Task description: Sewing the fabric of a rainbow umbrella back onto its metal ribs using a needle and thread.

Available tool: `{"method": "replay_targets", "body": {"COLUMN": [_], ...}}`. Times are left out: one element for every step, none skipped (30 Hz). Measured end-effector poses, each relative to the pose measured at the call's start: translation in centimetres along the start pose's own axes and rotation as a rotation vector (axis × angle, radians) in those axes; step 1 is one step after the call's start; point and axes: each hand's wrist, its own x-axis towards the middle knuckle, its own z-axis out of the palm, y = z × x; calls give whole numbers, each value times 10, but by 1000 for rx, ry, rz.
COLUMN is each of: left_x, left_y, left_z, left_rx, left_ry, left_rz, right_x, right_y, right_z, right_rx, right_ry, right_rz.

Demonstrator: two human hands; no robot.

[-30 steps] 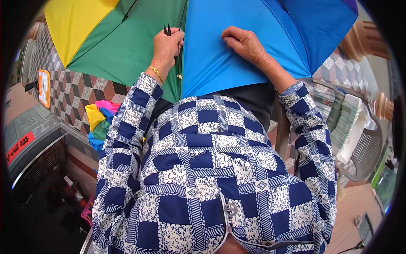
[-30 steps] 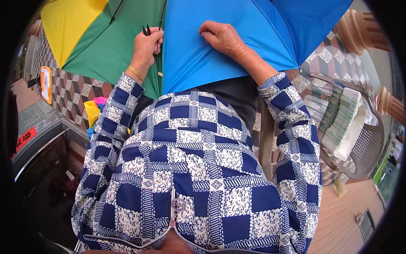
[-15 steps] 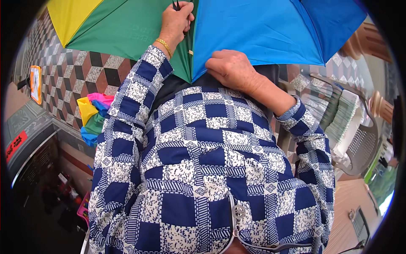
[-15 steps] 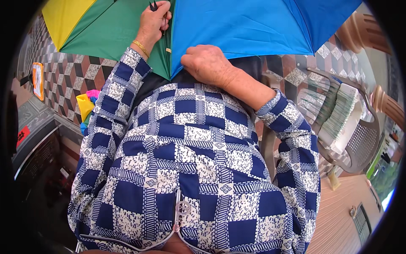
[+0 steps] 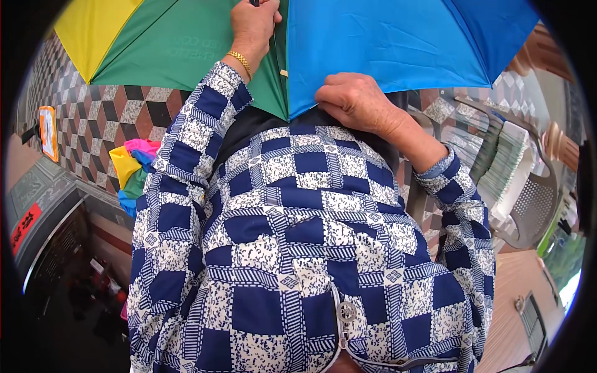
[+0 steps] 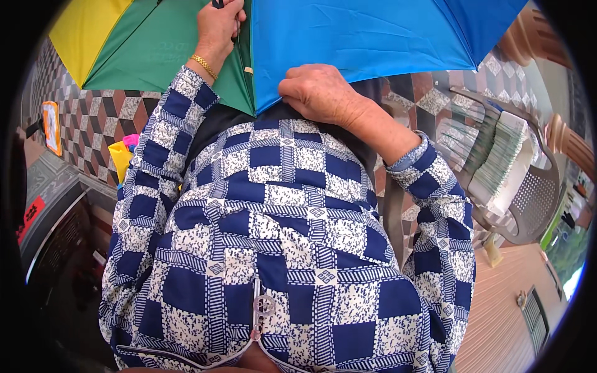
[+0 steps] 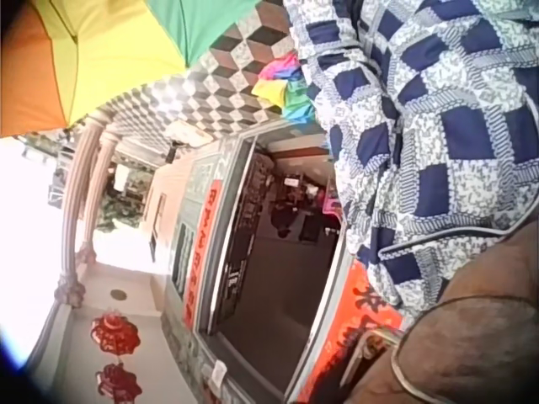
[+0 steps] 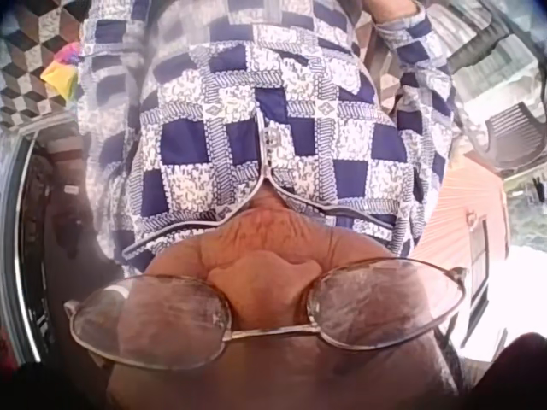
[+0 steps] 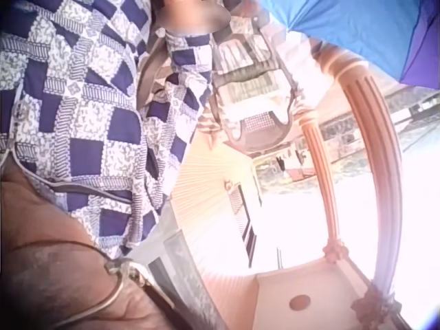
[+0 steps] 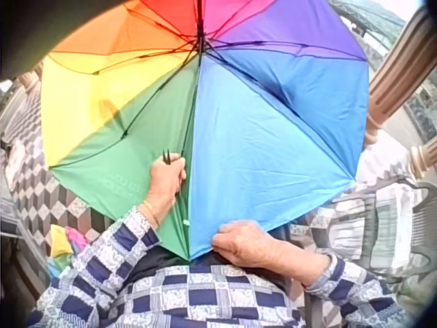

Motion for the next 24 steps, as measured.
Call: {"method": "replay_targets", "body": {"left_x": [-2,-2,-1,-1,0,1,2,4,5,6,6,7,6,5,1,-4,-9,-14,-19,-24,-27,-31,-39,-49], "left_y": [3,2,1,0,-2,-5,-8,-10,-13,-14,-15,-16,-15,-14,-7,1,7,13,19,23,25,27,33,37], "left_z": [1,0,-2,-3,-4,-5,-5,-4,-4,-5,-6,-7,-8,-8,-6,-5,-4,-5,-10,-18,-25,-34,-43,-45], "left_rx": [-36,-33,-45,-57,-68,-69,-70,-72,-73,-73,-81,-89,-97,-95,-62,-28,7,14,176,341,410,480,494,505], "left_ry": [49,50,56,61,65,69,46,21,-5,-8,-29,-48,-63,-58,-61,-63,-65,-62,-89,-115,-167,-220,-321,-422], "left_rz": [-12,-15,-15,-15,-14,-15,-10,-4,1,1,-6,-13,-20,-20,-44,-68,-94,-96,-17,61,45,29,-39,-106], "right_x": [0,1,2,3,4,5,8,12,17,24,32,41,47,51,56,60,62,61,58,56,54,53,52,51], "right_y": [0,1,2,3,4,5,5,5,4,2,-1,-4,-7,-8,-12,-15,-15,-10,-2,7,17,27,36,45], "right_z": [2,3,3,4,5,7,11,14,17,22,28,34,36,35,31,27,25,25,26,28,26,22,17,12], "right_rx": [-3,1,-1,-3,-6,-4,131,265,398,397,516,636,757,760,857,954,1053,1061,1138,1218,1292,1299,1364,1428], "right_ry": [-7,-8,-6,-4,-1,-3,5,16,26,28,26,24,17,14,-36,-89,-144,-146,-112,-80,-44,-43,-50,-56], "right_rz": [8,8,3,-3,-8,-11,64,142,219,221,311,400,486,483,560,636,712,710,729,747,771,776,768,760]}}
